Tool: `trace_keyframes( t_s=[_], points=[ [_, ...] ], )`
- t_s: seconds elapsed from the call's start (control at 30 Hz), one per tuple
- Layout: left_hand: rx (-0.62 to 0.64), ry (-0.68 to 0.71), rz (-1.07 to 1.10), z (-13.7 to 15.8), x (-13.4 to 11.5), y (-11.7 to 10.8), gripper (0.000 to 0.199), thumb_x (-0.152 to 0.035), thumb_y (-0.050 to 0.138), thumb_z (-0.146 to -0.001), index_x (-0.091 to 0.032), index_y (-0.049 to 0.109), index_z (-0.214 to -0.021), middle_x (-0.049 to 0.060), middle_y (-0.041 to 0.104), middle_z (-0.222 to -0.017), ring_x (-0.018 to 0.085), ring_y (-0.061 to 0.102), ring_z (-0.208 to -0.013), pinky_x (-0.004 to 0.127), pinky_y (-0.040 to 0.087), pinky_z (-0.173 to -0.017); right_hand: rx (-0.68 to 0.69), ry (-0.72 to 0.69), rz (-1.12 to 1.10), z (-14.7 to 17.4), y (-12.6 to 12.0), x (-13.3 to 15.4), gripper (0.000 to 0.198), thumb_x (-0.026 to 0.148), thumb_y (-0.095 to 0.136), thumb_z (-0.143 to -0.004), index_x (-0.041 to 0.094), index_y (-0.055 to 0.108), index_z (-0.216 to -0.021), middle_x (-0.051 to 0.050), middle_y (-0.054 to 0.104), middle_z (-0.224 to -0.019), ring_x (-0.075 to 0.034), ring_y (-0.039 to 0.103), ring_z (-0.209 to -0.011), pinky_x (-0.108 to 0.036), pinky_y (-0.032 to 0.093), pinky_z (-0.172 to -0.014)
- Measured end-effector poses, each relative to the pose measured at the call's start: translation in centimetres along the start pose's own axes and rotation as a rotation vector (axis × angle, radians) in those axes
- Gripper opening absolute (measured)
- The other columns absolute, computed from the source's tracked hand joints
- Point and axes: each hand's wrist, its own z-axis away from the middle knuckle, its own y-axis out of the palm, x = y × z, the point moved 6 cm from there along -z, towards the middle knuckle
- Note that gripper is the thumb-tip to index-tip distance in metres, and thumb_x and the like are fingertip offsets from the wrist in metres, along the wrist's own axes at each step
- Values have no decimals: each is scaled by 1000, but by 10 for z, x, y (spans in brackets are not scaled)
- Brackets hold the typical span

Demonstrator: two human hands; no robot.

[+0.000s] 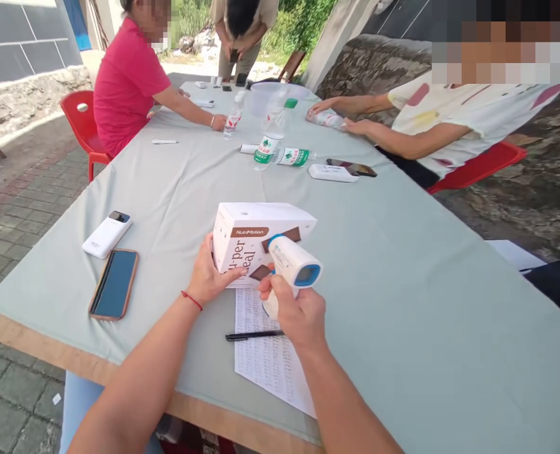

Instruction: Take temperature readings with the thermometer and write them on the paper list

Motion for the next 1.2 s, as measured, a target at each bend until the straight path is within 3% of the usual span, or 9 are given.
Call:
trace_keyframes(
  t_s=[0.17, 0.4, 0.87, 1.07, 1.2],
  points=[
    [19, 13, 22, 0, 1, 1, 84, -53, 77, -68, -20, 36, -133, 12, 53, -124, 29, 52, -115, 43, 43, -98, -29, -13, -5, 0, -1, 2, 48, 62, 54, -77, 18, 66, -63, -9, 71, -81, -22, 64, -71, -32, 50, -60],
    [15, 23, 53, -5, 3, 0, 82, -46, 79, -69, -20, 37, -134, 11, 54, -123, 28, 54, -113, 42, 44, -96, 19, 31, -59, -3, 5, -1, 46, 62, 53, -79, 18, 65, -69, -4, 65, -61, -19, 60, -58, -31, 48, -58],
    [10, -2, 55, -9, 9, -2, 80, -40, 78, -70, -22, 36, -136, 10, 56, -121, 27, 57, -112, 44, 46, -97, 40, -34, -56, -8, 7, 11, 45, 60, 48, -81, 20, 61, -64, -4, 64, -59, -19, 61, -61, -30, 48, -59],
    [-81, -15, 3, -9, 5, -12, 82, -41, 77, -70, -22, 35, -137, 11, 54, -122, 27, 56, -112, 45, 46, -97, 66, 5, -134, -9, 8, 10, 42, 58, 52, -79, 19, 61, -67, -3, 62, -59, -17, 59, -59, -30, 48, -59],
    [-199, -28, -17, -13, 4, -28, 81, -40, 77, -69, -22, 35, -136, 12, 50, -126, 29, 52, -118, 45, 45, -98, 68, 57, -220, -15, -5, 13, 39, 56, 55, -79, 18, 61, -73, -3, 62, -64, -17, 57, -62, -29, 46, -59]
  ],
)
